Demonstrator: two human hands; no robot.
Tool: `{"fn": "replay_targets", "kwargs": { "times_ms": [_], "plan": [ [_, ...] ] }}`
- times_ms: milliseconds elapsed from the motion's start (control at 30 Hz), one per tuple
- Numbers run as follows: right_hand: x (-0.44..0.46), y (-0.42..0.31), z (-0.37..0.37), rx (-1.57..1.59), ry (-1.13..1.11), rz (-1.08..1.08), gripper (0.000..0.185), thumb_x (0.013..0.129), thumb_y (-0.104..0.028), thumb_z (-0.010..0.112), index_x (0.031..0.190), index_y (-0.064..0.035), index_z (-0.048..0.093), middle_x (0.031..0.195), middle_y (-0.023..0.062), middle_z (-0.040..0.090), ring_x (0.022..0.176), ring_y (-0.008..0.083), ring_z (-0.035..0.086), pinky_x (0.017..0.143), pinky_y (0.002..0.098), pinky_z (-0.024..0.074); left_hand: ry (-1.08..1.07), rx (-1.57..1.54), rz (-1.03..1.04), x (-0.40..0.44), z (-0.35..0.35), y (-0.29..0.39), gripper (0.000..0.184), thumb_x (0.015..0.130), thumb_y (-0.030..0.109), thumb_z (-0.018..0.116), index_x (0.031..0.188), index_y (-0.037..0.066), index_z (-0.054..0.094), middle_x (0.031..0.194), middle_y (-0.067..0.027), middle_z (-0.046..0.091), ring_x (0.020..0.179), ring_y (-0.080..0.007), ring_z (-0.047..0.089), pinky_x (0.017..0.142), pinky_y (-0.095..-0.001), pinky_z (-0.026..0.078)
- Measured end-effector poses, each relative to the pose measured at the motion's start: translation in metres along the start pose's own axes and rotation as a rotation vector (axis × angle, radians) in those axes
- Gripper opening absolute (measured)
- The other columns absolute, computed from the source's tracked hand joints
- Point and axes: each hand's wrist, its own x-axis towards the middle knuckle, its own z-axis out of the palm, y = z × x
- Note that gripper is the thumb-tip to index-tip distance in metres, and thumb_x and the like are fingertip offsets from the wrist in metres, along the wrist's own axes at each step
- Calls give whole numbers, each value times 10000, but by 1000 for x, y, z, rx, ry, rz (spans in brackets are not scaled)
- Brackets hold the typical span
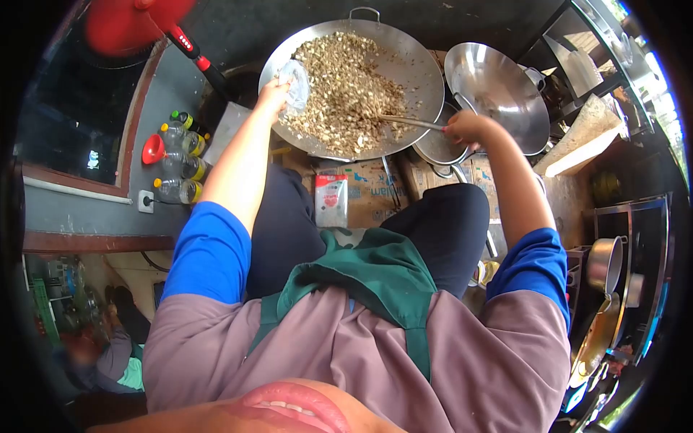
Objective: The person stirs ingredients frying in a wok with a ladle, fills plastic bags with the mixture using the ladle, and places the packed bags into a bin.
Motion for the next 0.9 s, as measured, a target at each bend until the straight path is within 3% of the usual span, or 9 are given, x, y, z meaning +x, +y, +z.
{"fn": "replay_targets", "kwargs": {
  "times_ms": [100, 200, 267, 367, 400, 500, 600, 733, 900],
  "plan": [
    [-7, 24, 64, 604, -254, 75, 235, 865, -268, 611, 888, -36, 633, 682, 53, 610, 448, 73, 476, 379, 236, 387, -15, 126, -5, -6, 7, 7, 220, 831, 177, 574, 1012, 79, 652, 766, -63, 636, 630, -158, 581, 565, -315, 449],
    [-26, 12, 116, 862, -93, -55, 144, 849, -168, 620, 822, -27, 616, 650, 14, 561, 479, 64, 480, 378, 217, 387, -2, 185, 28, 17, 17, -20, 237, 821, 173, 567, 1028, 94, 651, 864, -97, 662, 757, -213, 629, 665, -331, 478],
    [-30, 15, 150, 836, -44, -110, 132, 866, -159, 584, 810, -39, 595, 660, 17, 561, 456, 57, 473, 361, 207, 359, 19, 255, -52, 23, 20, -27, 259, 805, 162, 565, 1043, 101, 647, 910, -112, 668, 811, -229, 639, 703, -334, 482],
    [-55, 18, 167, 965, -58, -154, 131, 883, -153, 567, 825, -36, 562, 651, -4, 511, 458, 57, 452, 371, 200, 348, 25, 266, -16, 31, 31, -41, 313, 802, 59, 543, 1109, 79, 600, 673, -43, 578, 436, -110, 447, 389, -283, 351],
    [-62, 23, 170, 953, -65, -165, 112, 889, -141, 551, 901, -30, 560, 668, -8, 495, 453, 54, 438, 369, 200, 338, 32, 232, -8, 38, 34, -50, 335, 784, 46, 554, 1112, 91, 602, 674, -48, 584, 422, -116, 445, 378, -288, 353],
    [-93, 28, 162, 989, -57, -227, 131, 885, -136, 552, 937, -15, 560, 686, -5, 497, 451, 50, 431, 368, 200, 337, -21, 392, -131, 33, 40, -36, 340, 758, 138, 563, 1092, 124, 623, 963, -124, 663, 870, -251, 644, 734, -349, 500],
    [-127, 24, 140, 950, -63, -290, 242, 877, -122, 552, 1081, 7, 551, 706, -5, 496, 466, 44, 440, 376, 191, 339, 8, 446, -36, 35, 47, -35, 388, 741, 119, 558, 1126, 130, 601, 999, -141, 651, 885, -265, 642, 746, -352, 501],
    [-154, 19, 122, 955, -79, -286, 420, 867, -144, 567, 1252, 4, 488, 725, -1, 504, 484, 45, 452, 393, 177, 353, 55, 569, 79, 41, 59, -38, 468, 716, 49, 563, 1178, 122, 580, 830, -108, 665, 569, -174, 608, 507, -304, 487],
    [-157, 11, 121, 987, -147, -307, 452, 858, -166, 582, 1261, 9, 477, 725, -2, 507, 490, 44, 455, 397, 175, 360, -137, 368, -100, 26, 71, -17, 551, 758, 30, 562, 1286, 159, 471, 940, -102, 633, 730, -206, 629, 600, -326, 518]
  ]
}}
